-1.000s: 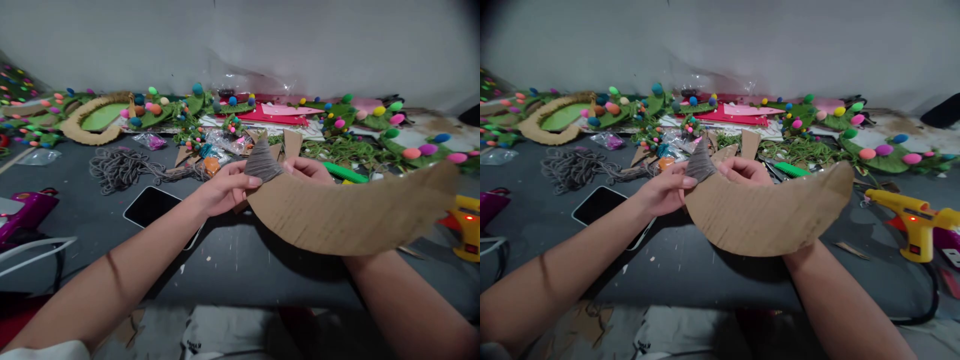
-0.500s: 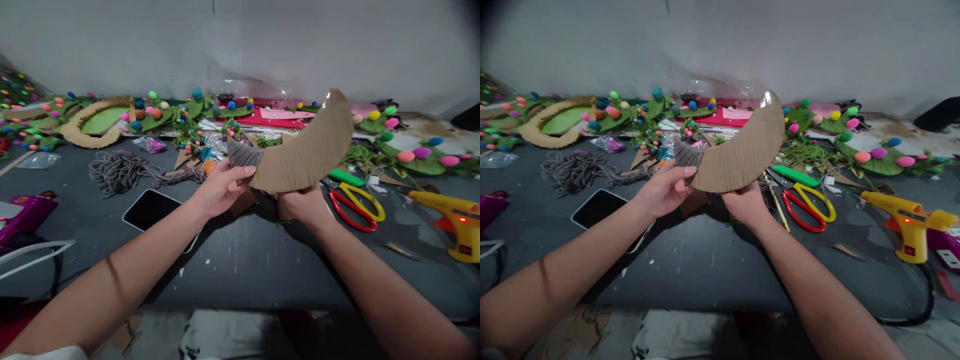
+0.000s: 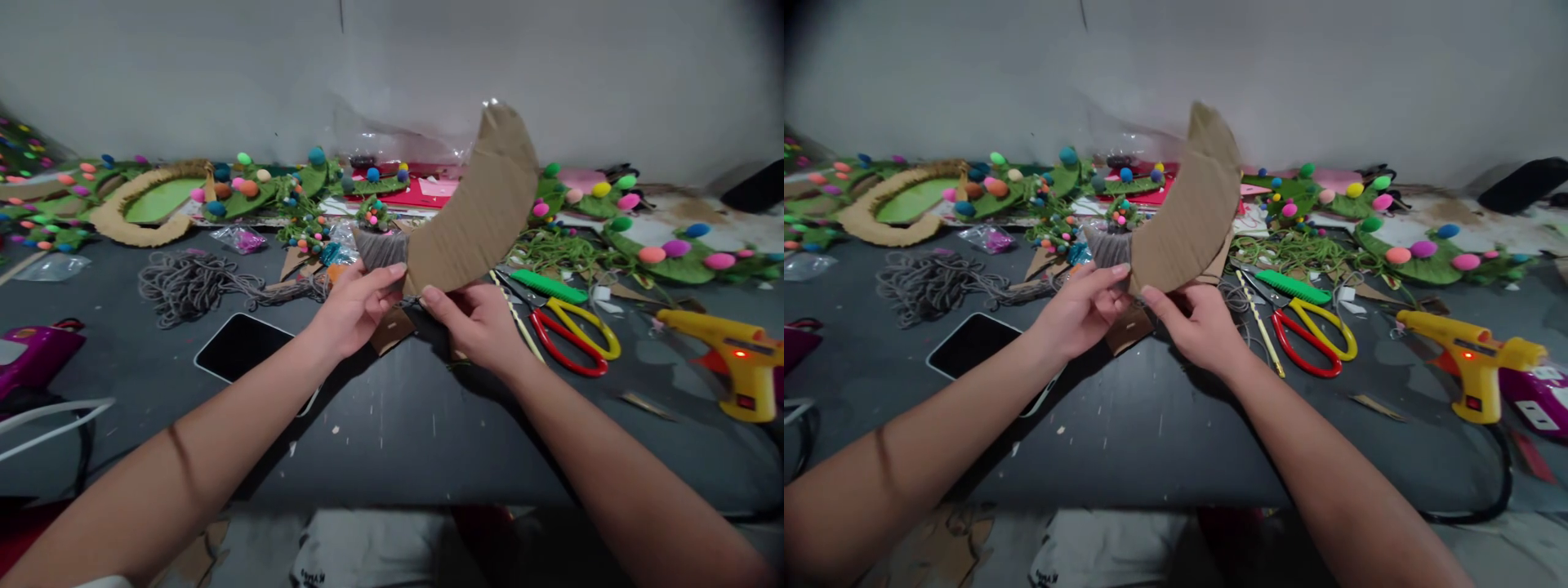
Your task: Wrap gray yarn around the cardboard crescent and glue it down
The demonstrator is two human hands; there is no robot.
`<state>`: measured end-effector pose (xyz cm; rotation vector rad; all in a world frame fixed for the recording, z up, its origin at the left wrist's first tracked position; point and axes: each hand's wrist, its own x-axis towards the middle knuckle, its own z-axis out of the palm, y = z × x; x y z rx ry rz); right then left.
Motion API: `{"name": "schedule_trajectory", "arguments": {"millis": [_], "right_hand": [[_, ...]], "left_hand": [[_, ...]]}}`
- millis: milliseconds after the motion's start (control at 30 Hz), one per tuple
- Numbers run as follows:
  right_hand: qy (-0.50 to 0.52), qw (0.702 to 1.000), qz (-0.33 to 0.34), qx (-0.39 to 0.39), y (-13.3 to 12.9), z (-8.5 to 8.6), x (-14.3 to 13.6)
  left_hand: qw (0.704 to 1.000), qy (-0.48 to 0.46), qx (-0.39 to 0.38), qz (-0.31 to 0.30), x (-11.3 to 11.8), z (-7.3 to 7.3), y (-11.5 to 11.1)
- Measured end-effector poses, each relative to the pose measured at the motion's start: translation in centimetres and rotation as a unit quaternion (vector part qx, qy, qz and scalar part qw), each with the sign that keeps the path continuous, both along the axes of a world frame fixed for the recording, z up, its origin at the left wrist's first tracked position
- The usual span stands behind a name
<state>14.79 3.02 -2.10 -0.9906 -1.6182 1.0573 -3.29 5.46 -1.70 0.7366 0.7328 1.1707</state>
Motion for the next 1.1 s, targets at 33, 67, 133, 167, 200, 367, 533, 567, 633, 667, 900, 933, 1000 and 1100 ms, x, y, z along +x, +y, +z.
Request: {"name": "schedule_trajectory", "arguments": {"millis": [33,67,133,167,200,367,533,567,633,667,900,933,1000,1100], "right_hand": [[-0.024,0.999,-0.025,0.015,0.1,0.2,0.1],[-0.045,0.997,-0.048,0.027,0.1,0.3,0.2],[-0.07,0.994,-0.078,0.039,0.2,0.5,0.4],[-0.075,0.993,-0.08,0.041,0.3,0.5,0.4],[-0.074,0.993,-0.079,0.041,0.3,0.5,0.4],[-0.076,0.993,-0.088,0.035,0.5,0.5,0.2],[-0.051,0.995,-0.083,0.021,0.8,1.1,0.5],[-0.044,0.996,-0.08,0.016,0.8,1.1,0.5],[-0.039,0.996,-0.075,0.006,0.9,1.2,0.6],[-0.039,0.997,-0.074,0.001,0.9,1.2,0.6],[-0.04,0.997,-0.069,-0.008,0.8,1.1,0.3],[-0.045,0.997,-0.057,-0.007,0.7,1.0,0.2],[-0.05,0.998,-0.025,-0.001,0.7,0.8,0.1],[-0.07,0.997,-0.001,0.021,0.5,0.3,0.0]], "left_hand": [[1.0,0.008,-0.002,-0.001,0.0,0.0,0.0],[1.0,0.016,-0.002,-0.003,0.0,0.1,-0.1],[1.0,0.025,-0.002,-0.004,0.1,0.1,-0.1],[1.0,0.027,-0.005,-0.002,0.1,0.1,-0.1],[1.0,0.028,-0.01,0.0,0.1,0.1,-0.1],[0.999,0.016,-0.039,-0.015,-0.3,-0.2,0.2],[0.998,-0.021,-0.054,-0.032,-0.4,0.0,0.2],[0.998,-0.026,-0.052,-0.034,-0.4,0.0,0.1],[0.998,-0.025,-0.047,-0.041,-0.5,0.0,0.0],[0.998,-0.021,-0.042,-0.043,-0.5,0.0,0.0],[1.0,0.005,0.006,-0.021,-0.4,-0.4,-0.1],[1.0,0.004,0.006,-0.012,-0.4,-0.4,0.0],[1.0,-0.001,0.001,0.004,-0.4,-0.4,0.2],[1.0,-0.012,-0.002,0.026,-0.4,-0.5,0.4]]}}
